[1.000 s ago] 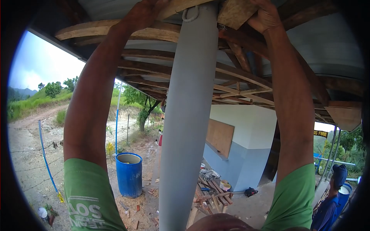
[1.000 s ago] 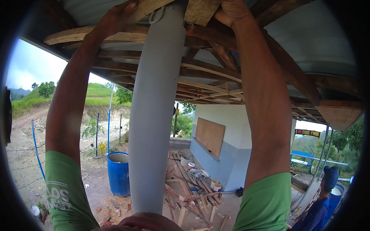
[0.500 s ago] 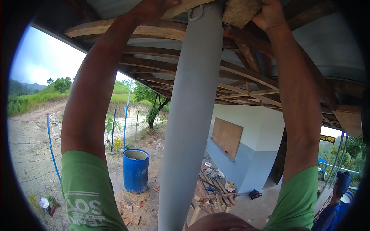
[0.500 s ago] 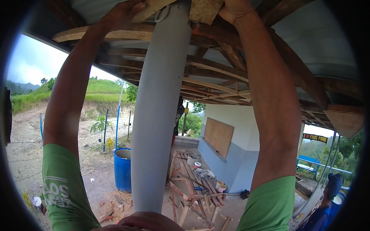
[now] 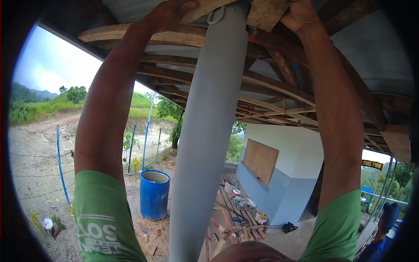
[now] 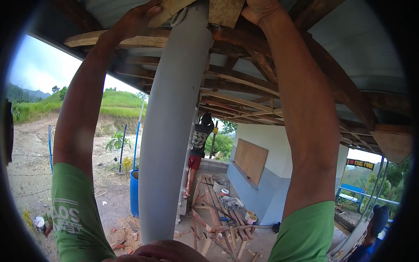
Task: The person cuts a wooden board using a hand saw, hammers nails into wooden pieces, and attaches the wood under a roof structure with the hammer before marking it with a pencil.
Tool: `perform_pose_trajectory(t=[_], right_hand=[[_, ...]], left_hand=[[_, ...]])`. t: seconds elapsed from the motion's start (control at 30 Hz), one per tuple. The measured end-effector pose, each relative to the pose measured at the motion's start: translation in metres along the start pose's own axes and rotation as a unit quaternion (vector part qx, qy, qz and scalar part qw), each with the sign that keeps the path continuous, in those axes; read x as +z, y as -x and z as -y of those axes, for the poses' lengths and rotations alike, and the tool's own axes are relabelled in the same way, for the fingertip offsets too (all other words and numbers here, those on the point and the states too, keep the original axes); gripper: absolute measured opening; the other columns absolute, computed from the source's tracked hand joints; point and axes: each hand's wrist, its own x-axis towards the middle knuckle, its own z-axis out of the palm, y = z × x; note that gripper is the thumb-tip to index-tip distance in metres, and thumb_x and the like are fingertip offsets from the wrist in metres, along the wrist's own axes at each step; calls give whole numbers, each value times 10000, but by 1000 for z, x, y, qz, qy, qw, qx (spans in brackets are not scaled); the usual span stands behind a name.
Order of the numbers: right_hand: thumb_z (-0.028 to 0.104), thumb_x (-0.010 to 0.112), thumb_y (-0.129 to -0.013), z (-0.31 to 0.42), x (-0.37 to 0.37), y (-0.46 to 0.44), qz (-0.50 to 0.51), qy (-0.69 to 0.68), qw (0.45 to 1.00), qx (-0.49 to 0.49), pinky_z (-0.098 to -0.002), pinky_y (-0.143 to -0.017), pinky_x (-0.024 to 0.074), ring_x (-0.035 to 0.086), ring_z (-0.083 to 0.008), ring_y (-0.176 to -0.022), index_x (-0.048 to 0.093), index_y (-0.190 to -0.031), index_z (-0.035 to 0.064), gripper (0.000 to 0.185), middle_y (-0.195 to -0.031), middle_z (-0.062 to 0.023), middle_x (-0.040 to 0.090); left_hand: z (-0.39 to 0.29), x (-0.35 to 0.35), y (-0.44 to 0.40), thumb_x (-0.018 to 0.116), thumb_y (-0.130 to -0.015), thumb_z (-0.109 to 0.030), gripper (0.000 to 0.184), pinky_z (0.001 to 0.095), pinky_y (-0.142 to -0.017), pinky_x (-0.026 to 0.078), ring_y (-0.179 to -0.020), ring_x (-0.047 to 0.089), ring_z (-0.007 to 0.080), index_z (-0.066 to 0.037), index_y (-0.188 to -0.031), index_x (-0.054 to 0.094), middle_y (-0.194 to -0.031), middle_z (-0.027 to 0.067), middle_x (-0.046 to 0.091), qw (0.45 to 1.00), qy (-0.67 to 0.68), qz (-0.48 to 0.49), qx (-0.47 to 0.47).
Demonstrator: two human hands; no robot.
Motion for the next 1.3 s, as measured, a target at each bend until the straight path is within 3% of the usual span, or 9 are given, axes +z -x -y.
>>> perform_pose_trajectory(t=[0.23, 0.33, 0.43, 0.53, 0.63, 0.73, 0.83, 1.03, 1.3], right_hand=[[163, 677, -843, -4, -10, -9, 18, 16, 999, -36, -316, -644, 527, 603, -139, -637, 649, -704, 84, 162, -715, -20, 637], [178, 681, -839, -5, 0, -7, -51, 64, 995, -54, -305, -599, 505, 571, -116, -594, 624, -669, 97, 196, -660, -6, 605], [178, 683, -838, -5, -1, -8, -27, 69, 996, -57, -301, -621, 519, 590, -112, -620, 639, -687, 98, 176, -686, -6, 620], [175, 697, -838, -8, 9, -1, 6, 1, 999, -52, -303, -713, 533, 631, -140, -763, 676, -870, 74, 108, -837, -24, 654], [168, 707, -842, -13, 16, 7, 23, 0, 996, -85, -311, -828, 521, 628, -178, -945, 639, -1100, 49, 291, -1017, -49, 648], [106, 719, -834, -10, 11, 9, 100, 62, 985, -129, -332, -910, 498, 591, -198, -1064, 543, -1269, 48, 473, -1154, -68, 605], [17, 726, -803, -9, 19, 15, 50, 50, 983, -171, -347, -951, 486, 581, -199, -1091, 500, -1321, 53, 567, -1199, -76, 583], [-38, 731, -765, -3, 22, 18, 64, 66, 980, -175, -360, -1017, 445, 529, -229, -1182, 416, -1405, 52, 720, -1274, -96, 538], [43, 762, -700, -12, 21, 12, 30, 101, 962, -252, -372, -1010, 436, 533, -253, -1177, 421, -1389, 8, 769, -1275, -142, 543]], left_hand=[[-3, 5, -10, 164, -957, -686, 857, 415, -1106, 319, -1312, 443, 362, -15, -1408, 446, -1389, 274, 472, 993, 70, -63, -73], [11, 10, -24, 154, -926, -733, 932, 416, -1106, 322, -1323, 429, 382, 10, -1417, 430, -1411, 291, 442, 993, 39, -89, -74], [-29, 14, -10, 101, -898, -764, 989, 414, -1117, 307, -1341, 405, 388, 11, -1425, 417, -1426, 289, 426, 991, 53, -87, -88], [-12, 20, -29, 265, -980, -628, 773, 429, -1048, 387, -1249, 505, 382, 11, -1341, 508, -1323, 296, 524, 978, 102, -116, -138], [4, 20, -37, 274, -916, -746, 883, 417, -1112, 315, -1332, 425, 362, -53, -1443, 417, -1391, 243, 490, 985, 40, -120, -121], [-13, 27, -30, 268, -960, -666, 789, 415, -1054, 374, -1255, 508, 373, -48, -1406, 468, -1323, 273, 537, 982, 31, -158, -97], [-27, 23, -26, 156, -923, -737, 927, 415, -1120, 282, -1369, 364, 390, -4, -1418, 432, -1422, 282, 436, 984, 38, -118, -127], [-41, 17, -12, 169, -924, -738, 923, 420, -1110, 301, -1359, 386, 383, -8, -1437, 404, -1415, 277, 447, 987, 13, -107, -123], [-22, 13, 7, 181, -963, -674, 802, 414, -1103, 325, -1317, 442, 357, -75, -1420, 454, -1369, 246, 503, 989, -33, -92, -114]])
